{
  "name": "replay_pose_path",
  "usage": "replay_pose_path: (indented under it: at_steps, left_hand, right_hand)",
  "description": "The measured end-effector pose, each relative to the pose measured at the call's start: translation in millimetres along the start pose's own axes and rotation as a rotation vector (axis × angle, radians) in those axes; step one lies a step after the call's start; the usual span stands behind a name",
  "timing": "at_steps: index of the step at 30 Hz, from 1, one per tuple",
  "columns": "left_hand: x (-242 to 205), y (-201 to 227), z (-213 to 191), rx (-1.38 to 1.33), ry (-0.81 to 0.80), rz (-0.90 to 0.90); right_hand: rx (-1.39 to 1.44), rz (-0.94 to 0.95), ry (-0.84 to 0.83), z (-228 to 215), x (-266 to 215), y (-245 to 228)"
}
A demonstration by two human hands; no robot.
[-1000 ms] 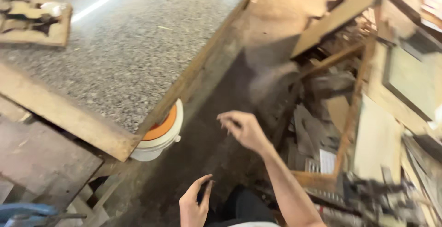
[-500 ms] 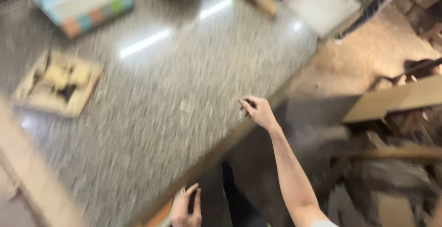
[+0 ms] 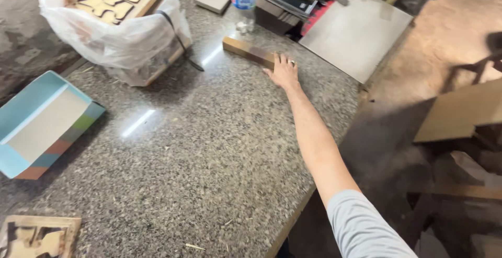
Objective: The person assembles metal frame components into a grid-like structure on a workbench. They use a wooden mallet to tap pieces into place, a hammer to adjust alignment, and pliers to secure joints. The person also moves stacks of metal strips and repositions tools during the process.
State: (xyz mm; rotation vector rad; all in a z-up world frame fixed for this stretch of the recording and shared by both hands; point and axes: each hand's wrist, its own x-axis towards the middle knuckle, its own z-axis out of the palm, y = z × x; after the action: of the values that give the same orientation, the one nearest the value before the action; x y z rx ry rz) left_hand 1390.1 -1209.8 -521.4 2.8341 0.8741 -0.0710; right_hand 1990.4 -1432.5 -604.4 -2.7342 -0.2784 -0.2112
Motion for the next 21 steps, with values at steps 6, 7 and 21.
replay_pose_path:
  at_steps: [6, 7, 21]
  left_hand:
    - [-26, -13, 11, 0.057, 0.0, -0.114]
    - [-26, -14, 17, 0.054, 0.034, -0.134]
    - [-204, -39, -98, -0.423, 0.393, -0.125]
  right_hand:
    - [-0.064, 0.036, 0.024, 6, -41, -45]
    - [-0.053, 0.109, -0.017, -4, -55, -58]
    - [0.627, 0.087, -0.463, -176, -468, -107]
